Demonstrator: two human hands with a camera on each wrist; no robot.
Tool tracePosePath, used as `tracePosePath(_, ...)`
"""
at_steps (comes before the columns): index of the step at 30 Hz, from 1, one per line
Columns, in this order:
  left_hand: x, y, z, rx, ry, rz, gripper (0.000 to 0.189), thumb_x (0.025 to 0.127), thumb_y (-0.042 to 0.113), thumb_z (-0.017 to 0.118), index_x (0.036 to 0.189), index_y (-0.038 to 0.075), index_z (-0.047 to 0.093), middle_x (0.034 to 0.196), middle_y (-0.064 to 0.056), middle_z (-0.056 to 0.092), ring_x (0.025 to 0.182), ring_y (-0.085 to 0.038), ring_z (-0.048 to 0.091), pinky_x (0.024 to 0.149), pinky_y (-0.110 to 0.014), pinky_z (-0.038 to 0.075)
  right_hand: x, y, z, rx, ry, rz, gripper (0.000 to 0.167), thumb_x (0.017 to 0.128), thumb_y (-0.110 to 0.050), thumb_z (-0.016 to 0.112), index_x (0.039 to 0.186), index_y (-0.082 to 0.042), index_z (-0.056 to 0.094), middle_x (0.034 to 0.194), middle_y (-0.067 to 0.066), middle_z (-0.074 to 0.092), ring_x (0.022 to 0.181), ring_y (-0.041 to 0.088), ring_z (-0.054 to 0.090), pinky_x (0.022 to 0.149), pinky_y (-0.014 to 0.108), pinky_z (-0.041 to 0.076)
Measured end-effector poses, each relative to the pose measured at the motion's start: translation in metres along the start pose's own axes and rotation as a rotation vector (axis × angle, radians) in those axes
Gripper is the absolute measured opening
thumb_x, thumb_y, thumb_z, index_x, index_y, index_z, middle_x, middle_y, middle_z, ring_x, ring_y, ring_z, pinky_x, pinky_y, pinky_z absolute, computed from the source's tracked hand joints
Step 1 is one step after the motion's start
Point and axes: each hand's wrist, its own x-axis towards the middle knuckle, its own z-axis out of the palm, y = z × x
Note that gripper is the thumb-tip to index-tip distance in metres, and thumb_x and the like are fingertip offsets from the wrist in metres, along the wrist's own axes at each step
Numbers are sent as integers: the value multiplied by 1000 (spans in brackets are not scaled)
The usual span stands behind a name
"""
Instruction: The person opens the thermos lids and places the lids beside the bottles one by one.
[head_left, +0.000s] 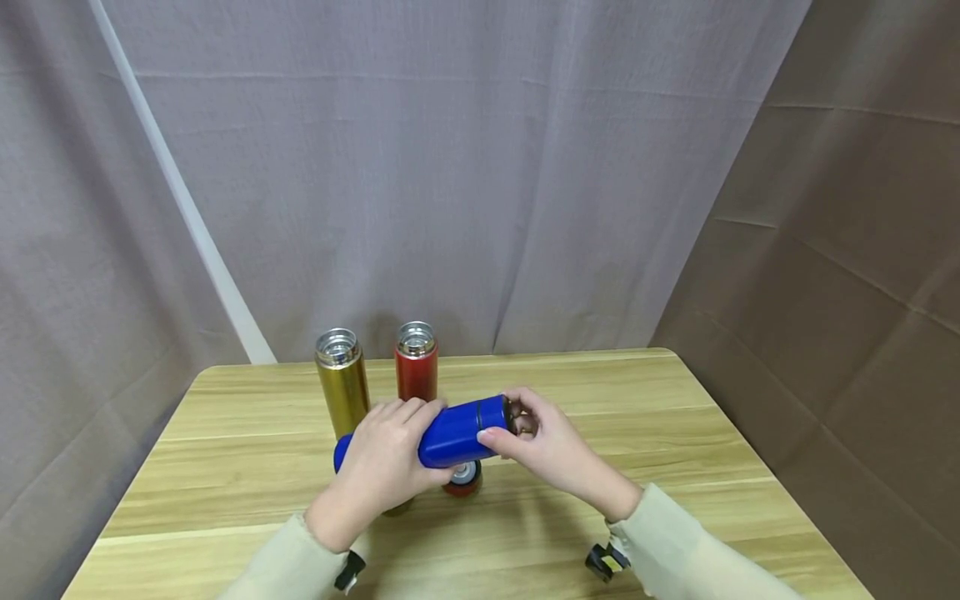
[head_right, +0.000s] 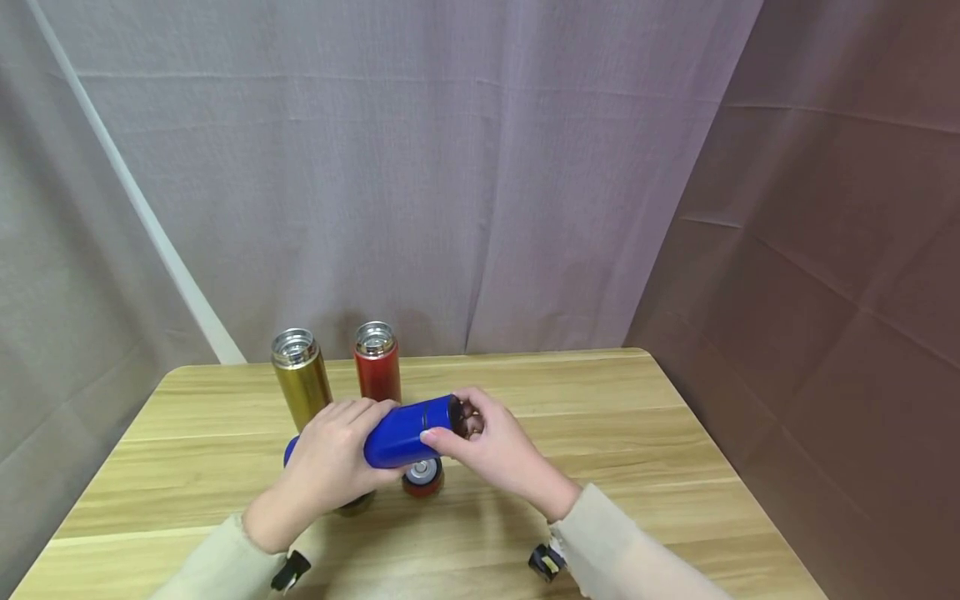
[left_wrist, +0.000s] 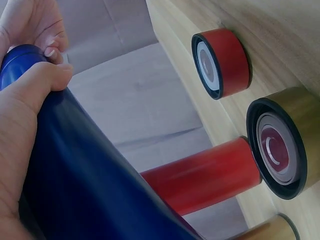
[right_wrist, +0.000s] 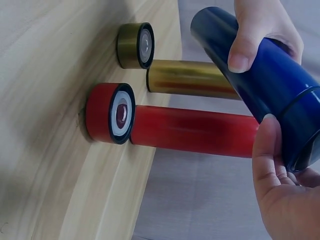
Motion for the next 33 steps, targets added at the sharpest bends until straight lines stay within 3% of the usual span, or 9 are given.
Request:
tracePosePath(13,2,0,-5,-22,26,35,70,60,54,82,115,14,66,97,1,67,83,-18,63,82,-38,51,-2,4,-1,-21,-14,-44,46,86,-25,74,122,-6,52,104,13,65,90,21,67,74,32,57)
tracePosePath(24,4,-3,-7,-34,29,45,64,60,55,80,111,17,67,94,5,66,81,-13,61,75,-32,50,-4,2,-1,-44,-2,-59,48,85,-28,75,123,-8,53,103,12,64,86,22,67,71,33,57)
tracePosePath(28,3,-5,-7,-65,12,37,64,60,57,80,110,18,68,94,6,66,82,-12,61,75,-32,51,-4,-1,-1,-135,19,-112,49,82,-31,78,121,-13,55,104,6,64,84,19,65,72,34,56)
tracePosePath(33,-1,-9,-9,-162,-90,-10,64,59,60,82,109,22,68,95,12,66,82,-6,59,73,-29,51,-5,-5,-2,-299,-5,-250,52,79,-36,80,122,-17,56,109,-4,61,89,13,61,78,31,54)
